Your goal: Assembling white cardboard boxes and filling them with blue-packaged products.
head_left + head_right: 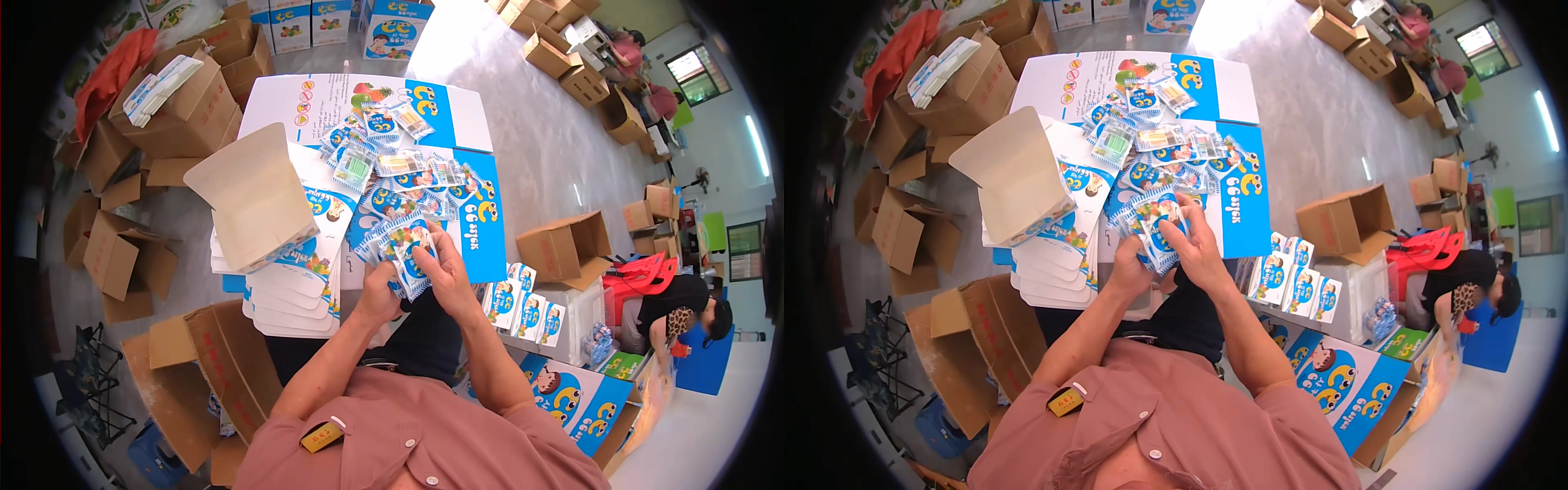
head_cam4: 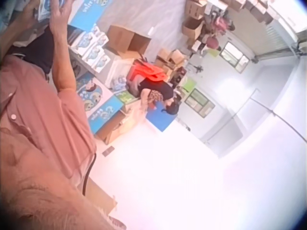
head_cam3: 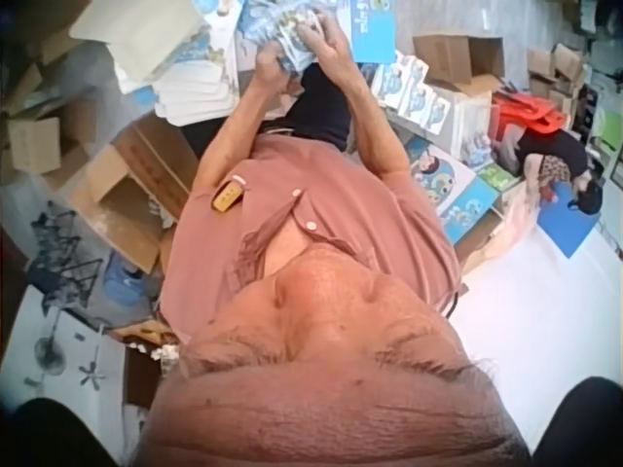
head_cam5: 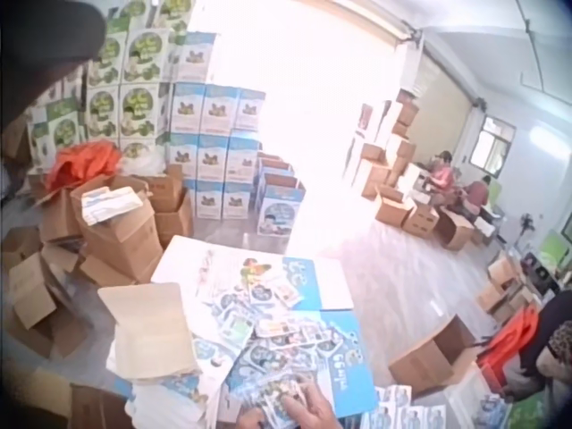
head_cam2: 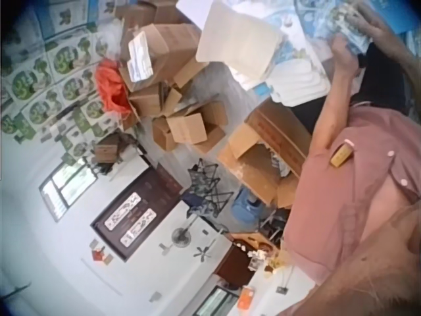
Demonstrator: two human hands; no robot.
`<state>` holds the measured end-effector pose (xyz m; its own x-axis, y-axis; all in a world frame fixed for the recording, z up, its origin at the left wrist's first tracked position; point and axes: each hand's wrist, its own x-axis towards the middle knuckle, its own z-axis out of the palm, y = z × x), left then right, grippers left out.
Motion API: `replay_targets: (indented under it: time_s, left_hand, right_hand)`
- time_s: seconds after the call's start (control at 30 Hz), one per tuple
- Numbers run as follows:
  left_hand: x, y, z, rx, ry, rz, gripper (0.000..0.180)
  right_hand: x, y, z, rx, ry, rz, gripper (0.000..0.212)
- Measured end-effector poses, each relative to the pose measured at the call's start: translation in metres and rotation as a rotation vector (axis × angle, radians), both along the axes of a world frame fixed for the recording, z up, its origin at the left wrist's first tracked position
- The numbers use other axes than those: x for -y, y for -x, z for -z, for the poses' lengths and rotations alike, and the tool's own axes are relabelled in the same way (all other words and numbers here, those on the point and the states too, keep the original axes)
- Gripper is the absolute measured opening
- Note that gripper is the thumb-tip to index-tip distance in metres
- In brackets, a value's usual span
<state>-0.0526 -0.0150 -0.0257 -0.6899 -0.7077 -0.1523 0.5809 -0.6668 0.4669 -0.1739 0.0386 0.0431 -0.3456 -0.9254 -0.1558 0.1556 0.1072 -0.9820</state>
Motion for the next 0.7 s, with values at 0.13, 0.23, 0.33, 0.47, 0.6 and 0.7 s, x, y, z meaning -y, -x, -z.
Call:
replay_targets:
  time_s: [0.13,0.23,0.33,0.47,0.6,0.7]
  left_hand:
    - [0.002,-0.005,-0.022,-0.095,-0.123,0.018,0.044]
    - [0.004,-0.007,-0.024,-0.093,0.036,0.077,0.044]
    - [0.001,-0.006,-0.015,0.028,0.099,0.085,0.044]
    - [-0.003,-0.014,-0.041,0.046,0.017,0.038,0.041]
    - [0.002,-0.027,-0.039,0.35,0.132,0.05,0.045]
    - [0.005,-0.032,-0.05,0.341,-0.062,0.014,0.054]
  right_hand:
    - [-0.007,-0.004,-0.019,0.205,0.008,-0.017,0.049]
    - [-0.012,0.008,-0.023,0.321,-0.028,-0.1,0.052]
    - [-0.012,0.022,-0.018,0.405,-0.084,-0.243,0.053]
    - [-0.008,0.028,-0.013,0.284,-0.096,-0.245,0.056]
    - [0.006,0.026,-0.016,-0.273,-0.074,-0.425,0.071]
    - [0.016,0.033,-0.033,-0.637,-0.054,-0.612,0.073]
